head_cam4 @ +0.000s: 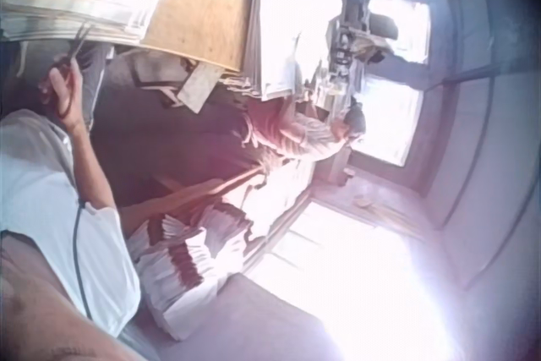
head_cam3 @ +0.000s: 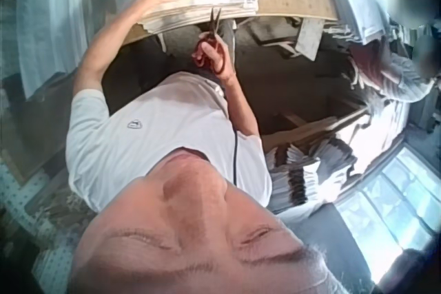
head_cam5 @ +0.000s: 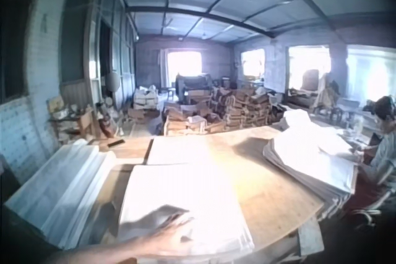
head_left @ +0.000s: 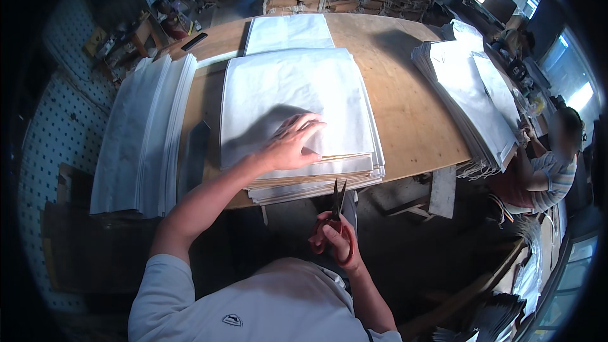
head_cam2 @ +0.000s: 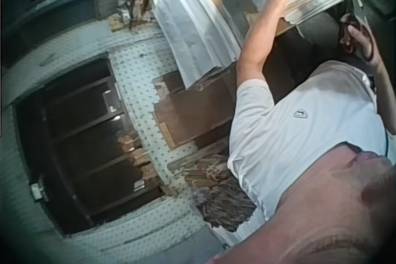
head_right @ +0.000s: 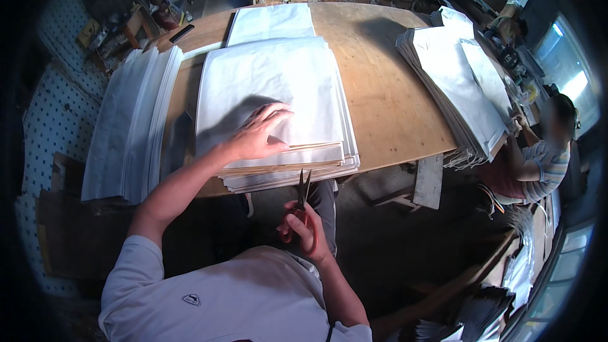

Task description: The person uses red-handled scissors to trim the edges of a stack of white fabric pieces on a wooden worktable. They repeatedly align the stack and cut along the side, then move trimmed pieces aside. A second person works at a nearby table in the background.

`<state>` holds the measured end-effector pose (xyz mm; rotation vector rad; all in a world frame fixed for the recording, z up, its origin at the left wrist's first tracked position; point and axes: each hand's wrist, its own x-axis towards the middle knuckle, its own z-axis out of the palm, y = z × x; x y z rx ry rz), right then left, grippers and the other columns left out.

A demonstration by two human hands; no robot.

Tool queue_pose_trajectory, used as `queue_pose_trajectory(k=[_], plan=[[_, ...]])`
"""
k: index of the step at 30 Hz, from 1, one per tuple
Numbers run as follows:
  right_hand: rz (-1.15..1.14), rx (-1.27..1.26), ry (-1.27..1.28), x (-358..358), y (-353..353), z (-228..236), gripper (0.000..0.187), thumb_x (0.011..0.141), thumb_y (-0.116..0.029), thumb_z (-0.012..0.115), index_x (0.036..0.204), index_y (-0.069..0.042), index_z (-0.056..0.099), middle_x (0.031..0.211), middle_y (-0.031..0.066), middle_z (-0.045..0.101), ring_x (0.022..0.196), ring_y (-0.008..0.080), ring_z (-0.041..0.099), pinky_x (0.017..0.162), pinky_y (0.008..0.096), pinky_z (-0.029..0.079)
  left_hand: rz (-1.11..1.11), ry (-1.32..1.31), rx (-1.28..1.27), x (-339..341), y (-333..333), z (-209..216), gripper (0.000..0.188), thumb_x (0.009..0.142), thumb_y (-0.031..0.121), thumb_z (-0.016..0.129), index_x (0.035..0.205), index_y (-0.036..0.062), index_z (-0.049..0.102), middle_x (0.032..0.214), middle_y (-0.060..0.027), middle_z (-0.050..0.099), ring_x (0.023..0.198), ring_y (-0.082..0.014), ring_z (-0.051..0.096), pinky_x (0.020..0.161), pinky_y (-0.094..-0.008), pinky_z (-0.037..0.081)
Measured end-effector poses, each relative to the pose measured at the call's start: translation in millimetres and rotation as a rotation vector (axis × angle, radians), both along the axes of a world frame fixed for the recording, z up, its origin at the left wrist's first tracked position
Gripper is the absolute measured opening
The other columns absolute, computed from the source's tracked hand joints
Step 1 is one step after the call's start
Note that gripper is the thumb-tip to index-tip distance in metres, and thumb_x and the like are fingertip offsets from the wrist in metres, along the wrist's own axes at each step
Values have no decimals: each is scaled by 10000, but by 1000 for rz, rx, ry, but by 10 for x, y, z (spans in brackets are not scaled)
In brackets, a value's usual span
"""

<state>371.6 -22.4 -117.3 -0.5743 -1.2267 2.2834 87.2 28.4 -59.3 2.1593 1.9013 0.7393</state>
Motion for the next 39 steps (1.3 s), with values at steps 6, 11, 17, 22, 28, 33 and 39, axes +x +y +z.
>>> queue_pose_trajectory(k=[6, 11, 17, 22, 28, 33, 39], plan=[[6, 12, 2, 13, 8, 35, 378, 1030, -255, 628, 1276, 3, 504, 801, 87, 622, 744, 183, 647, 628, 288, 509, -21, 58, 40, 6, 17, -18, 667, 833, 319, 780, 1400, 69, 535, 1449, -137, 492, 1356, -329, 490, 1149, -456, 383], [6, -1, 13, 37, 14, 39, 376, 1032, -257, 625, 1277, 2, 505, 804, 86, 629, 748, 182, 652, 627, 285, 508, -179, 145, 195, -48, 36, -19, 453, 890, 218, 705, 1293, 40, 602, 1276, -137, 609, 1140, -284, 651, 918, -408, 573], [-7, -3, -1, 55, 21, 38, 372, 1029, -265, 631, 1266, -1, 520, 804, 77, 634, 722, 164, 647, 616, 278, 504, -237, 471, 353, -28, -100, 60, 345, 903, 103, 659, 1234, 11, 635, 1221, -139, 655, 1091, -273, 693, 828, -385, 624], [-52, 135, -162, 81, 179, 169, 324, 1023, -279, 644, 1200, -22, 557, 801, 53, 620, 660, 127, 619, 588, 265, 490, -156, 579, 450, -30, -313, 125, 317, 876, 81, 684, 1181, 2, 652, 1207, -122, 667, 1106, -273, 691, 850, -355, 613], [-48, 262, -251, 26, 486, 327, 367, 1030, -305, 630, 1213, -1, 535, 687, 26, 565, 581, 134, 612, 702, 315, 578, -56, 534, 486, -193, -345, -96, 335, 853, 101, 715, 1169, 7, 657, 1196, -116, 667, 1016, -252, 707, 813, -344, 608], [-106, 252, -311, 18, 524, 351, 306, 1023, -310, 656, 1127, -32, 582, 701, 5, 561, 590, 104, 583, 601, 281, 515, -89, 534, 475, -213, -344, -114, 363, 862, 108, 716, 1206, 9, 658, 1223, -121, 662, 1032, -258, 700, 812, -354, 609], [-82, 166, -317, 72, 363, 119, 313, 1015, -327, 680, 1141, -61, 575, 791, 3, 561, 661, 88, 544, 564, 267, 455, -133, 496, 196, -95, -356, -50, 471, 867, 28, 605, 1336, -12, 604, 1385, -168, 590, 1302, -324, 570, 1106, -470, 458]])
